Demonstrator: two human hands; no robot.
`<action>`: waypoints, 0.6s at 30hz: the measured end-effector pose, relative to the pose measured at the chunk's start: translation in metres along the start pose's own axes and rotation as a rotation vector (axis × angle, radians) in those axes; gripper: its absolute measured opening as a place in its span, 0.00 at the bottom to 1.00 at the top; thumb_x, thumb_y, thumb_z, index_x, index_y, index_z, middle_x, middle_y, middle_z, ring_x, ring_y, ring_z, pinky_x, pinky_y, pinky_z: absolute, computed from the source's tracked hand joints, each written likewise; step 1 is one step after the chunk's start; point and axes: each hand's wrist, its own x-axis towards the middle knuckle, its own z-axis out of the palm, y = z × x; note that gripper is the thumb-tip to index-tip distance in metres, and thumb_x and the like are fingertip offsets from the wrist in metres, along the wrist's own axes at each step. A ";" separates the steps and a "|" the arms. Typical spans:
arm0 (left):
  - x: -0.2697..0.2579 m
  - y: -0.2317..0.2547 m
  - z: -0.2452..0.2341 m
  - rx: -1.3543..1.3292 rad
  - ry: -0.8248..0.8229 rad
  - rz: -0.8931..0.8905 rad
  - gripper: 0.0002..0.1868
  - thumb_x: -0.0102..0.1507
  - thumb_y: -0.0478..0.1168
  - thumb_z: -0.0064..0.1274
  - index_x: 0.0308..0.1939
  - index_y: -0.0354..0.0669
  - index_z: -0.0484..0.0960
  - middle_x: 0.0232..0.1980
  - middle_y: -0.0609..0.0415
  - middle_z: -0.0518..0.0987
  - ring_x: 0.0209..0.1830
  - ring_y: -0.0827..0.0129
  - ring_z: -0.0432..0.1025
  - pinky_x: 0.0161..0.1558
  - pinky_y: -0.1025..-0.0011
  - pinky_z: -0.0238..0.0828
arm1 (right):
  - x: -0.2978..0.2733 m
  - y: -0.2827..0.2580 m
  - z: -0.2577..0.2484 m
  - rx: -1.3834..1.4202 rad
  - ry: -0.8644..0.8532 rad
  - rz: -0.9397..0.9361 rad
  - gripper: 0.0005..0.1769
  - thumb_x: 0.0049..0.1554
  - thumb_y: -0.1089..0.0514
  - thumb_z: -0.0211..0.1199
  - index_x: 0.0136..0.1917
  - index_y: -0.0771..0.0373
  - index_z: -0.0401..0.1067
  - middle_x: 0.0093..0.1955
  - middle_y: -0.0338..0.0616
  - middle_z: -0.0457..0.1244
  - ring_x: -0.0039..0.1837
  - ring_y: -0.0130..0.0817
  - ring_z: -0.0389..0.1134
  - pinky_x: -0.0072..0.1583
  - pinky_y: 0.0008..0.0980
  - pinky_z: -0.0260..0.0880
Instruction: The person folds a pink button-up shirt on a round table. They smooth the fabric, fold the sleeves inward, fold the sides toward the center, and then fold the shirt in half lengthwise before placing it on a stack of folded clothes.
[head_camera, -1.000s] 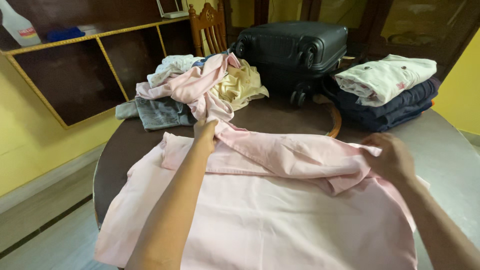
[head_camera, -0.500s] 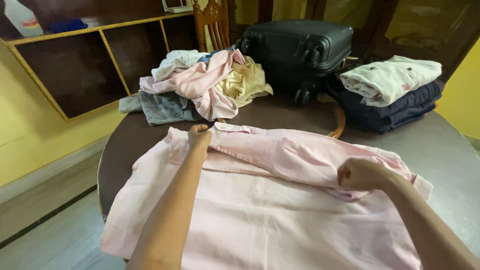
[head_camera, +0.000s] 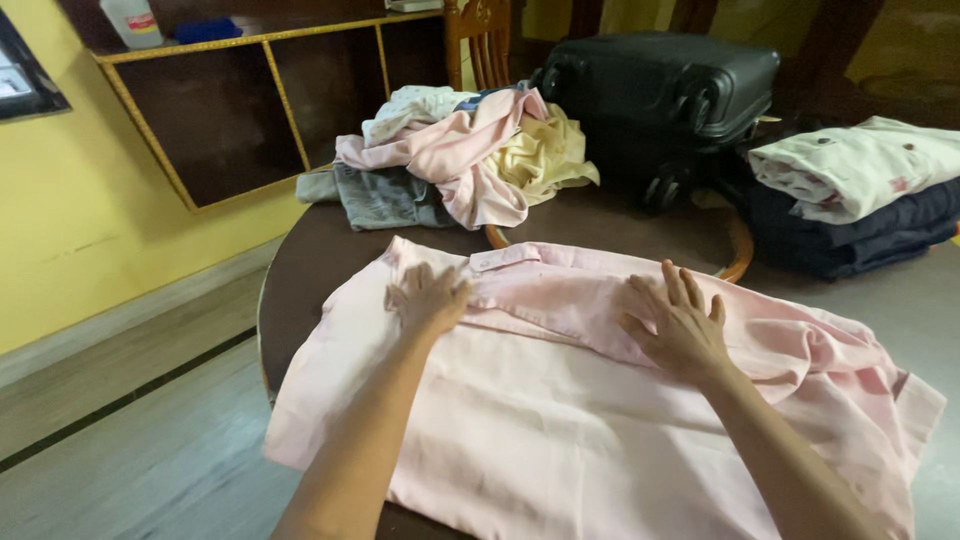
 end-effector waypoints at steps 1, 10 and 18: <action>-0.002 -0.002 0.002 0.063 -0.044 0.030 0.34 0.66 0.67 0.37 0.73 0.63 0.66 0.81 0.43 0.52 0.82 0.45 0.42 0.73 0.30 0.27 | 0.001 -0.004 0.004 -0.029 -0.068 0.016 0.43 0.56 0.29 0.57 0.80 0.37 0.50 0.85 0.50 0.31 0.85 0.54 0.28 0.72 0.77 0.33; -0.021 0.033 0.006 -0.089 0.138 0.534 0.29 0.65 0.55 0.50 0.70 0.60 0.72 0.77 0.39 0.60 0.79 0.43 0.49 0.73 0.37 0.37 | -0.027 -0.024 0.025 -0.148 0.001 -0.092 0.51 0.52 0.31 0.57 0.83 0.39 0.43 0.86 0.56 0.29 0.85 0.57 0.28 0.72 0.78 0.35; -0.102 0.120 0.004 -0.380 0.040 0.925 0.08 0.60 0.45 0.59 0.39 0.47 0.86 0.52 0.49 0.81 0.59 0.54 0.72 0.59 0.54 0.67 | -0.070 -0.024 0.018 -0.139 -0.185 -0.150 0.44 0.58 0.31 0.52 0.81 0.48 0.47 0.85 0.52 0.33 0.85 0.51 0.30 0.74 0.70 0.37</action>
